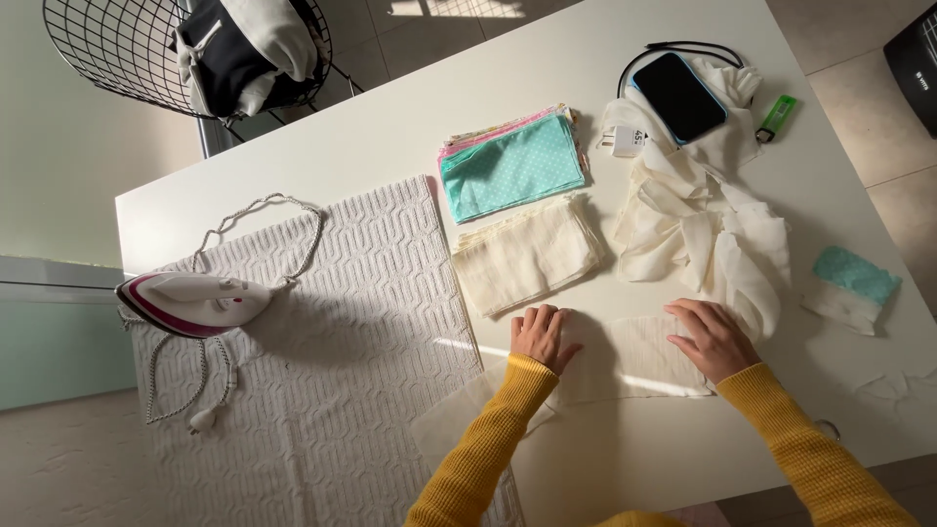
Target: Cutting strips and pieces of white fabric using scissors on a work table.
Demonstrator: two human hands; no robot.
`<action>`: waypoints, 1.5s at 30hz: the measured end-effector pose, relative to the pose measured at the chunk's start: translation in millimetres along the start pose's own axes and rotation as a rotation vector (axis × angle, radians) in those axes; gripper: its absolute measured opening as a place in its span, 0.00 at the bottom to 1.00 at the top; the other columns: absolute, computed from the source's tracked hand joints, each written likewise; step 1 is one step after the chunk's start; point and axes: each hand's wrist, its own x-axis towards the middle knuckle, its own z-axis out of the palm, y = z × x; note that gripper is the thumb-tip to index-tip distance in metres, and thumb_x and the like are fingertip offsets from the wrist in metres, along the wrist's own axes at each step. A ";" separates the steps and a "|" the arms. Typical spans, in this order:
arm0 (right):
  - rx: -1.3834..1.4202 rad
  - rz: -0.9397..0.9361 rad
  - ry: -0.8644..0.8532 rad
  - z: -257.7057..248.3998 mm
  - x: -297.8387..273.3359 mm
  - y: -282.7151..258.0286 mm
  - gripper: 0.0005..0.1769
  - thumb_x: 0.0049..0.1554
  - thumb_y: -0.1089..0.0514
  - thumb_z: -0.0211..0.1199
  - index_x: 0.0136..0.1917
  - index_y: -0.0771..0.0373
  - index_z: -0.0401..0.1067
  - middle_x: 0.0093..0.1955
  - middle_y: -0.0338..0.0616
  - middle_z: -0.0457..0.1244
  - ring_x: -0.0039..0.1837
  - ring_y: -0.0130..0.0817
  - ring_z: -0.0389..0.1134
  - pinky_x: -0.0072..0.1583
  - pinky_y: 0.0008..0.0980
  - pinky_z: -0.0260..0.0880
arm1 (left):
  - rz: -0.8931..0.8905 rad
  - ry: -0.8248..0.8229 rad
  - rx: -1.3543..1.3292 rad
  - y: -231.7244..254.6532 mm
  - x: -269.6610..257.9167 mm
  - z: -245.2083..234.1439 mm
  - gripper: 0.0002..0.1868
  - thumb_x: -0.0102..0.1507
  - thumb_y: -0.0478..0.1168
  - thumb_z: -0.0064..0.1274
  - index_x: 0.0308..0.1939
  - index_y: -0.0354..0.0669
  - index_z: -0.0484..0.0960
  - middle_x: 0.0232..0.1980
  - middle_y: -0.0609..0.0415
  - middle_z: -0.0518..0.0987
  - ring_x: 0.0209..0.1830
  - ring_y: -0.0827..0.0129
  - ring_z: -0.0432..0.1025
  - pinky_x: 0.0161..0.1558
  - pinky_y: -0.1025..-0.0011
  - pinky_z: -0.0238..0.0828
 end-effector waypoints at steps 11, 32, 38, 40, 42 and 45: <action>0.021 0.088 -0.024 -33.3 0.7 -35.6 0.12 0.50 0.60 0.71 0.46 0.58 0.72 0.50 0.36 0.63 0.54 0.37 0.66 0.59 0.39 0.67 | 0.056 0.159 -0.258 -9.1 -20.8 0.4 0.06 0.67 0.40 0.56 0.46 0.48 0.77 0.45 0.60 0.80 0.52 0.63 0.71 0.57 0.61 0.62; 0.333 -0.040 0.072 53.0 2.3 -166.1 0.22 0.53 0.63 0.68 0.61 0.58 0.71 0.62 0.39 0.65 0.64 0.38 0.66 0.65 0.36 0.69 | -0.323 0.007 0.014 -75.6 -133.9 -30.8 0.18 0.57 0.47 0.66 0.45 0.49 0.78 0.48 0.57 0.77 0.54 0.62 0.67 0.58 0.56 0.55; 0.731 0.046 -0.391 91.2 16.6 -164.1 0.39 0.44 0.53 0.79 0.65 0.67 0.67 0.62 0.47 0.65 0.62 0.40 0.66 0.63 0.40 0.67 | -0.164 -0.087 -0.518 -52.2 -137.2 -59.7 0.12 0.65 0.41 0.60 0.48 0.41 0.77 0.45 0.55 0.82 0.47 0.63 0.77 0.51 0.64 0.71; 0.804 0.127 -0.606 112.8 8.1 -151.2 0.36 0.45 0.51 0.80 0.62 0.64 0.70 0.57 0.41 0.69 0.59 0.32 0.70 0.62 0.34 0.69 | -0.138 -0.094 -0.666 -53.2 -137.0 -63.7 0.12 0.65 0.39 0.58 0.50 0.39 0.76 0.45 0.53 0.83 0.44 0.65 0.80 0.49 0.67 0.77; 1.082 0.294 -0.606 110.5 -7.0 -144.0 0.22 0.52 0.53 0.75 0.55 0.67 0.77 0.49 0.43 0.71 0.51 0.28 0.71 0.57 0.29 0.74 | -0.262 -0.090 -0.856 -48.5 -142.0 -62.3 0.12 0.68 0.38 0.56 0.52 0.36 0.74 0.38 0.50 0.83 0.39 0.67 0.82 0.46 0.68 0.81; 1.085 0.335 -0.571 55.9 12.3 -148.5 0.19 0.52 0.54 0.75 0.50 0.68 0.75 0.45 0.42 0.66 0.45 0.25 0.68 0.47 0.31 0.72 | -0.451 -0.229 -1.070 -31.7 -131.8 -71.4 0.18 0.65 0.40 0.57 0.55 0.36 0.72 0.41 0.51 0.83 0.39 0.71 0.80 0.44 0.69 0.81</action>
